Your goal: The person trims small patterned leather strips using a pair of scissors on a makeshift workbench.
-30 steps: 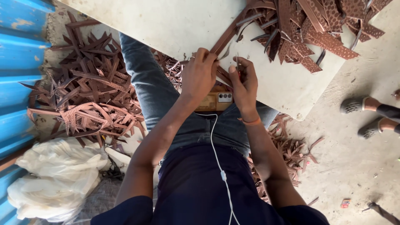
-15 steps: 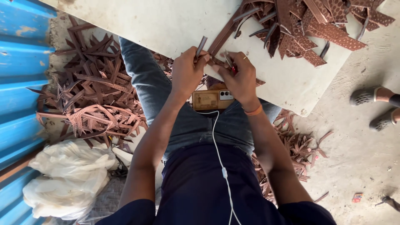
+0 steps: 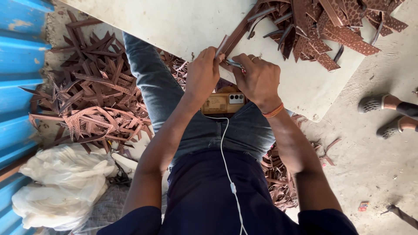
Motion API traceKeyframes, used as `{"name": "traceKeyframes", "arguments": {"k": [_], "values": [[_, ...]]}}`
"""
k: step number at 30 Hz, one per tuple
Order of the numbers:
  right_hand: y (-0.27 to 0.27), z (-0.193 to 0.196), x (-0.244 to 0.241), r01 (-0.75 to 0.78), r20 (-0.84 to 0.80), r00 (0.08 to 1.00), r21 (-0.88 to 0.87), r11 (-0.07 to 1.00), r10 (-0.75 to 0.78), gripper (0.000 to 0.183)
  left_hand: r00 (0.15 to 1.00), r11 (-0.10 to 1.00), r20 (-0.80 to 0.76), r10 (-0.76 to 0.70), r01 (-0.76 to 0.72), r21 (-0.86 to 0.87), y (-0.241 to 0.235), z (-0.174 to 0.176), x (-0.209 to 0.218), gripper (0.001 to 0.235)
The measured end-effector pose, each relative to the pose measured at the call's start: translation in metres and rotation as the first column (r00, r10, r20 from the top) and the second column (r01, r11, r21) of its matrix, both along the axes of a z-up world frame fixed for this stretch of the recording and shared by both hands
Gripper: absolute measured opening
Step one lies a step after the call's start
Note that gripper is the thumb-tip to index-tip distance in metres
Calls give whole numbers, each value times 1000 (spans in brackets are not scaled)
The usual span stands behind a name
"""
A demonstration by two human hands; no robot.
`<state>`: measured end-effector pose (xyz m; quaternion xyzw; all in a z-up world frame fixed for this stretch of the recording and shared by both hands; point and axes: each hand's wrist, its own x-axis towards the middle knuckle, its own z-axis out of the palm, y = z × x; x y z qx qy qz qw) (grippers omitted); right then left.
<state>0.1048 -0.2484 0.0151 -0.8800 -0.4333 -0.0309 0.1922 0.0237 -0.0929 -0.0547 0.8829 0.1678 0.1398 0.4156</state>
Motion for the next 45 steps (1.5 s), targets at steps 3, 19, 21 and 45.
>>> {"name": "traceKeyframes", "arguments": {"k": [3,19,21,45], "values": [[5,-1,1,-22,-14,1000,-28,999,21,10,998,999,61,4,-7,46,-1,-2,-1,22],[8,1,-3,36,-74,997,102,994,-29,14,1000,903,17,-9,16,-430,17,-1,2,16],[10,-1,-2,29,-42,999,97,995,-25,16,1000,922,21,-9,16,-388,13,-1,1,17],[19,2,6,0,-76,997,29,1000,2,14,994,994,26,109,-108,-31,-7,6,-12,16]]}}
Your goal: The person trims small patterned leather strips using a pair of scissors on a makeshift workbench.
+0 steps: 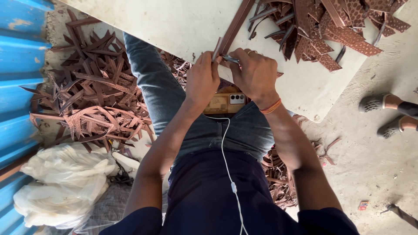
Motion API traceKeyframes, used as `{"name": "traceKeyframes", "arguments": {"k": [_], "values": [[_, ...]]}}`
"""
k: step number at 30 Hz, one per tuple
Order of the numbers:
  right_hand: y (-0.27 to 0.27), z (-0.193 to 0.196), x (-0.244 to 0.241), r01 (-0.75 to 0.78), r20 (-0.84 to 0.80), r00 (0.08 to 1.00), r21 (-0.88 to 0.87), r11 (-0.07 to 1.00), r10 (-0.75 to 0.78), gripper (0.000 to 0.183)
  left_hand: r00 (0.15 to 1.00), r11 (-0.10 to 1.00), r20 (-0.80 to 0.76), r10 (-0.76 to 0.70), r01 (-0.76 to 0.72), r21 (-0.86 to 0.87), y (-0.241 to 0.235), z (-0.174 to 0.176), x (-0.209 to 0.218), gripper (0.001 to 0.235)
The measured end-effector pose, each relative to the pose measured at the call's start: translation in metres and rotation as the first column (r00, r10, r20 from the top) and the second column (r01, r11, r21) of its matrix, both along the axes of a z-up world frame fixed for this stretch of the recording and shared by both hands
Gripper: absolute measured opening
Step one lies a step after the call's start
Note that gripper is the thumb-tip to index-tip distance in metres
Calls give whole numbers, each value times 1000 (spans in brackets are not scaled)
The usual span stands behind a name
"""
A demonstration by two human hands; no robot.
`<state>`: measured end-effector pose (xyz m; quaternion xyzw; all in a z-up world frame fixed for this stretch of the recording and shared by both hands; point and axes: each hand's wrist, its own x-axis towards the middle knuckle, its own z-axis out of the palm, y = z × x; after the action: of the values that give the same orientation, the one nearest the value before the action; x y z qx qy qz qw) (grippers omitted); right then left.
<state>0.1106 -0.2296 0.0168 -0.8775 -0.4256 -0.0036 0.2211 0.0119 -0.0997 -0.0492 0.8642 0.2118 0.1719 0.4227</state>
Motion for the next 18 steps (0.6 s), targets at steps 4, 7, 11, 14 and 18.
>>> {"name": "traceKeyframes", "arguments": {"k": [4,7,11,14,18], "values": [[4,1,2,-49,66,997,-16,999,50,10,999,999,18,-29,28,21,-1,-1,-2,15],[4,-8,8,-18,-30,999,-132,991,15,9,999,999,36,-32,33,-27,6,0,-2,15],[-3,-4,5,-22,-5,1000,74,997,22,13,1000,962,-2,9,-10,-272,18,2,-1,20],[-1,3,2,0,-10,1000,-4,1000,0,15,997,962,73,20,0,-274,16,-8,-3,20],[1,1,2,-28,62,998,-29,999,30,14,993,984,115,5,16,-176,9,-8,-4,19]]}}
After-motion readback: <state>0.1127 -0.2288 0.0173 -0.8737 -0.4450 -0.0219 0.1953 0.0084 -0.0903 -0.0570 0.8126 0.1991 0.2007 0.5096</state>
